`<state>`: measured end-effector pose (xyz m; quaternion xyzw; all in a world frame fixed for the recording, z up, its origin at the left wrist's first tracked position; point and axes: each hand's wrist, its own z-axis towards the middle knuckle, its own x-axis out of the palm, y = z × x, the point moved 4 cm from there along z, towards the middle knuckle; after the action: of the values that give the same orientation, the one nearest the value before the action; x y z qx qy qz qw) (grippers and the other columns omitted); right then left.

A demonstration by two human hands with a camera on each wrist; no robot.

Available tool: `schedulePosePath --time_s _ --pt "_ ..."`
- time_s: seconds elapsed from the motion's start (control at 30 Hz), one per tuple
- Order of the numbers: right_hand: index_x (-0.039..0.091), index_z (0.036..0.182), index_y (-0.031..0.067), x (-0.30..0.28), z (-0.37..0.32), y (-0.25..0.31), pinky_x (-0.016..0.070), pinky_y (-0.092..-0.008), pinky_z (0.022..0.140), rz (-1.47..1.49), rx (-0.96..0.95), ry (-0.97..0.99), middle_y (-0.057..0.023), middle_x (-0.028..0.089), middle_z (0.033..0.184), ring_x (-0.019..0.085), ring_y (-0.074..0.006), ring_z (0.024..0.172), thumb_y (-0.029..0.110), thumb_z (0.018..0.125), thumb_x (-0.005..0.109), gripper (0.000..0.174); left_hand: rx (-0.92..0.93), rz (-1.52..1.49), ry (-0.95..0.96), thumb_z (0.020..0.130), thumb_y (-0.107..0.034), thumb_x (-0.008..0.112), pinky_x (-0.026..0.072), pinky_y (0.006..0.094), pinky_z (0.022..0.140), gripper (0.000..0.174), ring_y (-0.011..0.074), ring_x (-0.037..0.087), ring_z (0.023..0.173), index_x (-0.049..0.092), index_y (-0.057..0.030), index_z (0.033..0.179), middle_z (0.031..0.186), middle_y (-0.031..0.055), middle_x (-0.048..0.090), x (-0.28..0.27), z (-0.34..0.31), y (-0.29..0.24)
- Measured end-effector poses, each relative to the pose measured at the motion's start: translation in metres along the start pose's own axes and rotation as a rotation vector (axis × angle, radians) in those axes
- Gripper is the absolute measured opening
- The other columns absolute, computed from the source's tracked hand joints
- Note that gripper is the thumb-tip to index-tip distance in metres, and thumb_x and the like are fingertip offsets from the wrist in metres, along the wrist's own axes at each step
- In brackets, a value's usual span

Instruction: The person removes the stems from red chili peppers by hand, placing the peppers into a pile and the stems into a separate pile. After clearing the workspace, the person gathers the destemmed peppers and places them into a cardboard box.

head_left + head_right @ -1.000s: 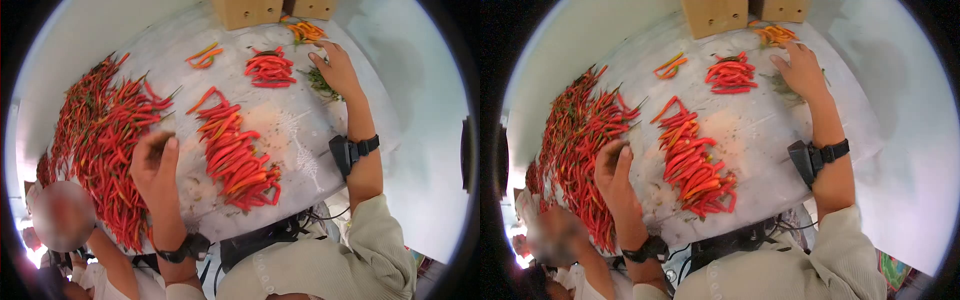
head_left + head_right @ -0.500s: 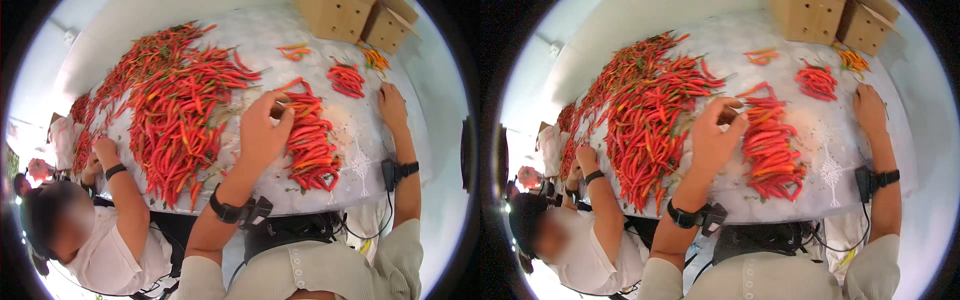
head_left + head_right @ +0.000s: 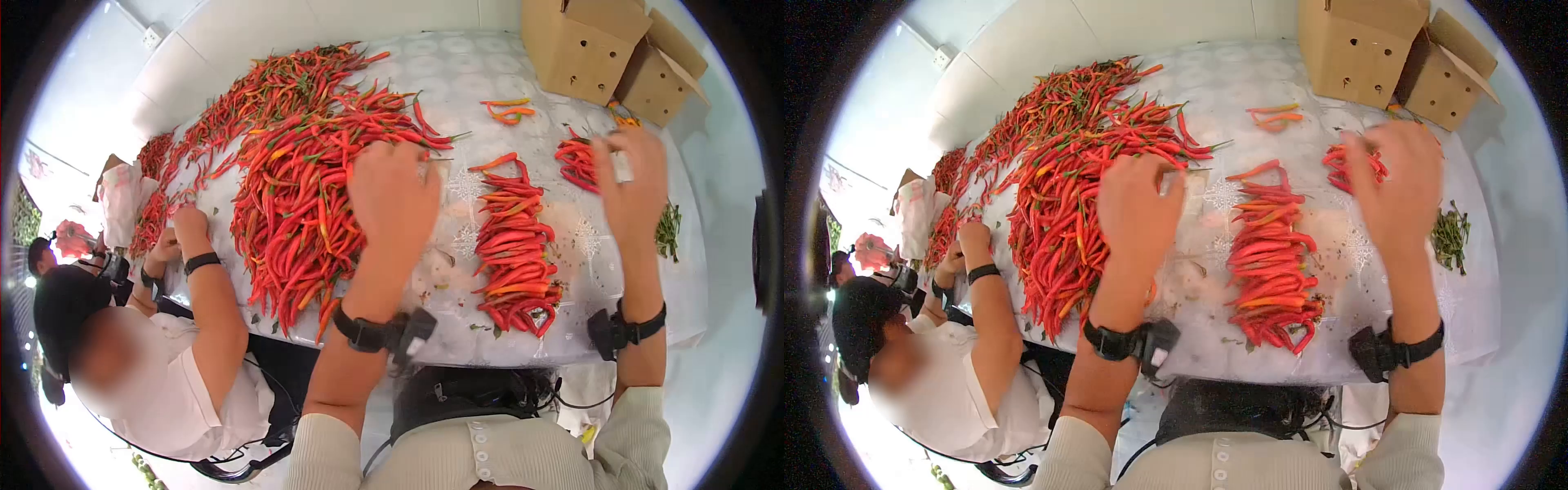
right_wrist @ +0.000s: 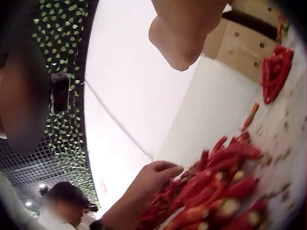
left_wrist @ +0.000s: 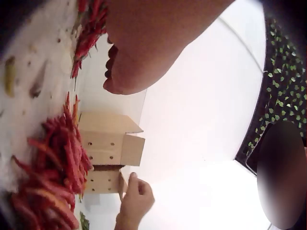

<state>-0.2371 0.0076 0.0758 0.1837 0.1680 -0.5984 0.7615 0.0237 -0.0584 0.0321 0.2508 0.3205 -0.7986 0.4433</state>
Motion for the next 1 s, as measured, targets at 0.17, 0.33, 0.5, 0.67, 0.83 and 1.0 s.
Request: schedulePosePath --time_s 0.17,0.33,0.5,0.67,0.83,1.0 --pt "0.061 0.08 0.0048 0.036 -0.024 0.036 0.0443 -0.0403 0.079 0.315 -0.048 0.195 -0.0105 0.061 0.088 0.057 -0.0309 0.086 0.015 0.078 0.072 0.015 -0.148 0.384 0.093 0.074 -0.036 0.074 0.0464 0.0449 0.073 0.027 0.0311 0.06 0.087 0.071 -0.0095 0.08 0.087 0.0114 0.061 -0.004 0.025 0.025" --pt "0.061 0.08 0.0043 0.037 -0.034 0.026 0.0452 -0.0406 0.077 0.46 0.078 0.314 -0.0112 0.061 0.087 0.057 -0.0312 0.086 0.013 0.078 0.071 0.013 -0.132 0.509 0.194 0.075 -0.039 0.072 0.0454 0.0476 0.074 0.03 0.0304 0.06 0.087 0.071 -0.0097 0.079 0.088 0.0106 0.062 0.021 0.022 0.033" --pt "0.062 0.084 0.0041 0.035 -0.035 0.022 0.046 -0.0412 0.075 0.529 0.134 0.305 -0.0126 0.062 0.086 0.058 -0.0322 0.085 0.012 0.078 0.07 0.013 -0.095 0.435 0.109 0.076 -0.031 0.073 0.045 0.0446 0.072 0.023 0.0278 0.06 0.082 0.07 -0.0078 0.079 0.084 0.0086 0.061 0.014 0.021 0.024" --pt "0.064 0.092 0.003 0.037 -0.038 0.031 0.0467 -0.0398 0.075 0.808 0.295 0.433 -0.0134 0.062 0.086 0.059 -0.032 0.082 0.013 0.08 0.07 0.018 0.025 -0.195 0.01 0.073 -0.009 0.076 0.0424 0.0331 0.063 0.012 0.0206 0.055 0.066 0.066 -0.0043 0.077 0.073 0.0068 0.057 -0.002 0.001 -0.02" --pt "0.064 0.098 -0.0005 0.036 -0.045 0.04 0.0501 -0.0329 0.074 1.091 0.54 0.434 -0.0134 0.065 0.091 0.065 -0.0245 0.083 0.017 0.082 0.073 0.026 0.123 -0.379 0.091 0.068 -0.011 0.078 0.0381 0.038 0.066 0.014 0.024 0.052 0.07 0.067 -0.0099 0.077 0.073 0.0041 0.052 -0.001 -0.018 -0.053" --pt "0.064 0.102 -0.0016 0.036 -0.049 0.041 0.051 -0.0303 0.072 1.118 0.598 0.476 -0.0107 0.066 0.089 0.064 -0.018 0.08 0.014 0.085 0.071 0.024 0.33 -0.381 0.162 0.067 -0.013 0.079 0.0372 0.0371 0.066 0.019 0.023 0.05 0.07 0.067 -0.0107 0.081 0.075 0.003 0.052 -0.006 -0.026 -0.07"
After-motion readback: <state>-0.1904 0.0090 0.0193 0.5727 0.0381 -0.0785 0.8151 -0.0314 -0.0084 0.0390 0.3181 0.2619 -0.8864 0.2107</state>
